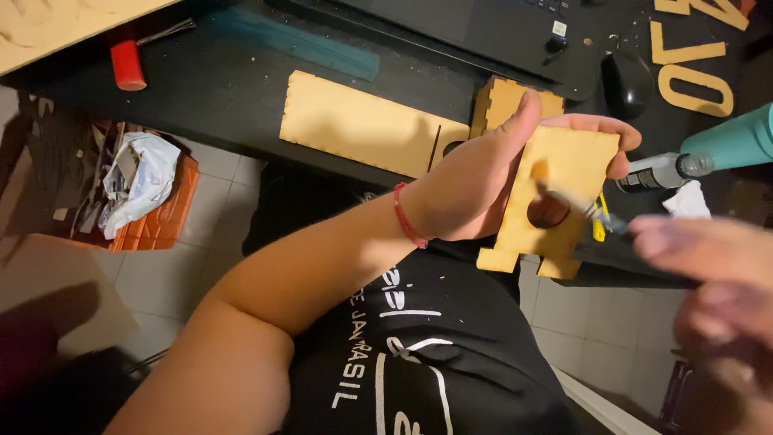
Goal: The person applies glue to two wooden parts using a brush. They first coat a small rectangular piece with a circular cutout, then switch to a longer rectangular piece and apply glue across its surface. The person repeatedly dips the brush into a glue container to reload adhesive during the process.
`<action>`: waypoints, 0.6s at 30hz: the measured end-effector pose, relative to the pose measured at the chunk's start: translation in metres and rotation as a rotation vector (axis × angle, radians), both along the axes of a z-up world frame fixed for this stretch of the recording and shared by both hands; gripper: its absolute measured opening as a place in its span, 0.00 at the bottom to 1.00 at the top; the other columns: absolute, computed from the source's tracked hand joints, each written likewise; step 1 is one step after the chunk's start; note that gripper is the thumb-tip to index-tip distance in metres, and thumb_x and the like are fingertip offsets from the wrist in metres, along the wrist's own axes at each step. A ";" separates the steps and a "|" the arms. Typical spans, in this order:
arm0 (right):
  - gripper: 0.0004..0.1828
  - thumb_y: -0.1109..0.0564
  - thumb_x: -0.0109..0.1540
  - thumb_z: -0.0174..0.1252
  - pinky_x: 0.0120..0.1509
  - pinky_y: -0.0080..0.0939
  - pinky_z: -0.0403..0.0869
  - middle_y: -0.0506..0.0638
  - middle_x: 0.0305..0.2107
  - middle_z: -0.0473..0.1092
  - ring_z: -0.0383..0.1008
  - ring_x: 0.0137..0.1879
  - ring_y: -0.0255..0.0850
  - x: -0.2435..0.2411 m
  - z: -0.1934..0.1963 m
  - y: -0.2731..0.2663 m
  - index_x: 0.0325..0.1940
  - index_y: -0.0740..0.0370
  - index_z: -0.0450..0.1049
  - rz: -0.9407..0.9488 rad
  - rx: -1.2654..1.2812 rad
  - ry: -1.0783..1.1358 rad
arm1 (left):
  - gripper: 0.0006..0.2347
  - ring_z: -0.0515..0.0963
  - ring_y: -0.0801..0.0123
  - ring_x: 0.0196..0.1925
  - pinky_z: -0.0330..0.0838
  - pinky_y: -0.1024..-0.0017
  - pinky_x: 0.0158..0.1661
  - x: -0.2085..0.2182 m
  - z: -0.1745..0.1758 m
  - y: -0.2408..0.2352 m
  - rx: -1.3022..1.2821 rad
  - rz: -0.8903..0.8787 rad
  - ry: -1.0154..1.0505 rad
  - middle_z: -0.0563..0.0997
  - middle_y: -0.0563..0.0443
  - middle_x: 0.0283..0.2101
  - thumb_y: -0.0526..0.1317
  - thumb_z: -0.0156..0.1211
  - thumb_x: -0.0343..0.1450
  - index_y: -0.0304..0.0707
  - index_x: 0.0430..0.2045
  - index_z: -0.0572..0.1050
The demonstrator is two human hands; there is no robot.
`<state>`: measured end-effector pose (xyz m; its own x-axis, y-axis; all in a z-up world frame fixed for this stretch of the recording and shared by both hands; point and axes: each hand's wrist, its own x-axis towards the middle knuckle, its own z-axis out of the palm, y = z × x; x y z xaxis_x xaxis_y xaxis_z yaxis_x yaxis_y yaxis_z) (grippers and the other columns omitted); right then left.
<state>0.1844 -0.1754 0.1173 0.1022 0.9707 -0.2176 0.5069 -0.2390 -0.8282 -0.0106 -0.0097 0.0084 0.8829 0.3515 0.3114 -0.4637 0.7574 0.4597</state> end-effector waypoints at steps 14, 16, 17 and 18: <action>0.28 0.51 0.61 0.36 0.24 0.37 0.59 0.61 0.56 0.74 0.60 0.27 0.43 0.000 -0.013 0.006 0.51 0.72 0.74 0.135 0.163 -0.214 | 0.32 0.74 0.66 0.40 0.70 0.73 0.36 -0.001 -0.007 -0.005 0.044 0.002 -0.029 0.76 0.45 0.52 0.63 0.34 0.79 0.30 0.63 0.67; 0.36 0.40 0.67 0.28 0.51 0.38 0.73 0.67 0.51 0.72 0.76 0.50 0.49 0.016 -0.026 0.005 0.52 0.75 0.70 0.280 0.530 -0.514 | 0.31 0.74 0.67 0.36 0.69 0.72 0.36 0.001 -0.012 -0.006 -0.030 -0.041 -0.084 0.78 0.45 0.53 0.60 0.36 0.81 0.28 0.65 0.66; 0.28 0.47 0.64 0.34 0.38 0.30 0.72 0.61 0.53 0.74 0.78 0.57 0.47 0.030 -0.029 0.003 0.51 0.69 0.72 0.299 0.384 -0.353 | 0.30 0.73 0.65 0.38 0.67 0.70 0.35 0.002 -0.014 -0.005 -0.075 -0.053 -0.065 0.77 0.45 0.52 0.61 0.33 0.82 0.31 0.63 0.67; 0.22 0.53 0.61 0.40 0.25 0.22 0.72 0.54 0.55 0.75 0.80 0.63 0.46 0.045 -0.033 0.002 0.50 0.63 0.75 0.318 0.237 -0.192 | 0.29 0.72 0.62 0.39 0.66 0.68 0.35 0.003 -0.016 -0.003 -0.119 -0.062 -0.048 0.77 0.46 0.51 0.61 0.29 0.83 0.35 0.62 0.68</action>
<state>0.2291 -0.1733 0.0843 -0.1929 0.9812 0.0087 0.6749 0.1391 -0.7246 -0.0073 -0.0129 -0.0071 0.8890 0.3337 0.3135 -0.4337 0.8332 0.3430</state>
